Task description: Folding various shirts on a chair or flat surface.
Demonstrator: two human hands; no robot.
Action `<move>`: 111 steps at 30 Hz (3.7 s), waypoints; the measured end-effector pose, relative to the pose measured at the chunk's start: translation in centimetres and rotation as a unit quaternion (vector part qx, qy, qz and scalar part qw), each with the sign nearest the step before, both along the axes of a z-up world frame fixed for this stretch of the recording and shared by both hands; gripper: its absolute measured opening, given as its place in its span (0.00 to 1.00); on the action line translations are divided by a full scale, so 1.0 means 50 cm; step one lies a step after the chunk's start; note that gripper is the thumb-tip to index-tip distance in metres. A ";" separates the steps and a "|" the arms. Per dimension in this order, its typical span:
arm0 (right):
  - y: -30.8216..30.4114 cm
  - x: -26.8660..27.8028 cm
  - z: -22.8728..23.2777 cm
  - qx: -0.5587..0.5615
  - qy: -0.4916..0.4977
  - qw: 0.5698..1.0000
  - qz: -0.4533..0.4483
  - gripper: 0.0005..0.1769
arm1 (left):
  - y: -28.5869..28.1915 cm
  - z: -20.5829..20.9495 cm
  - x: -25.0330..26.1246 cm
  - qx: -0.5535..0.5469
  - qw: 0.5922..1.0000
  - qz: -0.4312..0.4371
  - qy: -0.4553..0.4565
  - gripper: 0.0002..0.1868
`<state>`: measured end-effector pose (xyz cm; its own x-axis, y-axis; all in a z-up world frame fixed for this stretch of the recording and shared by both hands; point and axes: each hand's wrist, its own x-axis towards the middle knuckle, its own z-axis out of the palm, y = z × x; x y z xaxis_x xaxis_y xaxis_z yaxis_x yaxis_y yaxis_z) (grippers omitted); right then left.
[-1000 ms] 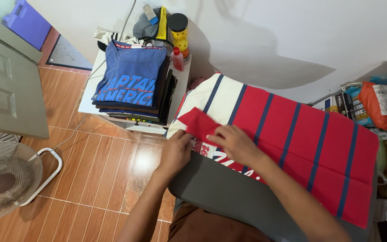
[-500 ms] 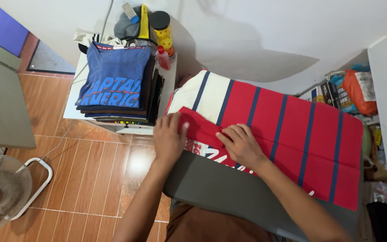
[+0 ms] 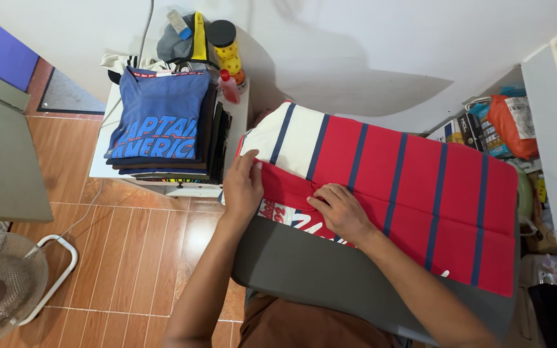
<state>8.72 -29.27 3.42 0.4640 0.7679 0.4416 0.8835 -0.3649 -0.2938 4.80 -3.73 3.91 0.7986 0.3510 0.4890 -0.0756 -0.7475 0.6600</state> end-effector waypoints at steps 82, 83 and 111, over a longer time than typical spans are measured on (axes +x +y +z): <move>-0.324 0.058 0.019 -0.175 0.114 0.928 -0.309 0.42 | -0.167 -0.015 0.160 0.317 0.876 -0.333 0.148 0.39; -0.367 0.066 0.018 -0.164 0.121 0.905 -0.374 0.41 | -0.131 -0.005 0.163 0.299 0.886 -0.308 0.176 0.39; -0.557 0.228 -0.004 -0.193 -0.008 0.895 -0.403 0.08 | -0.144 0.046 0.362 0.355 0.877 -0.325 0.014 0.09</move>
<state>20.10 -57.14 3.20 0.9313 0.2836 0.2285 0.2910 -0.9567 0.0017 22.90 -10.91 6.22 0.7321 -0.5672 0.3773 -0.6290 -0.7755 0.0548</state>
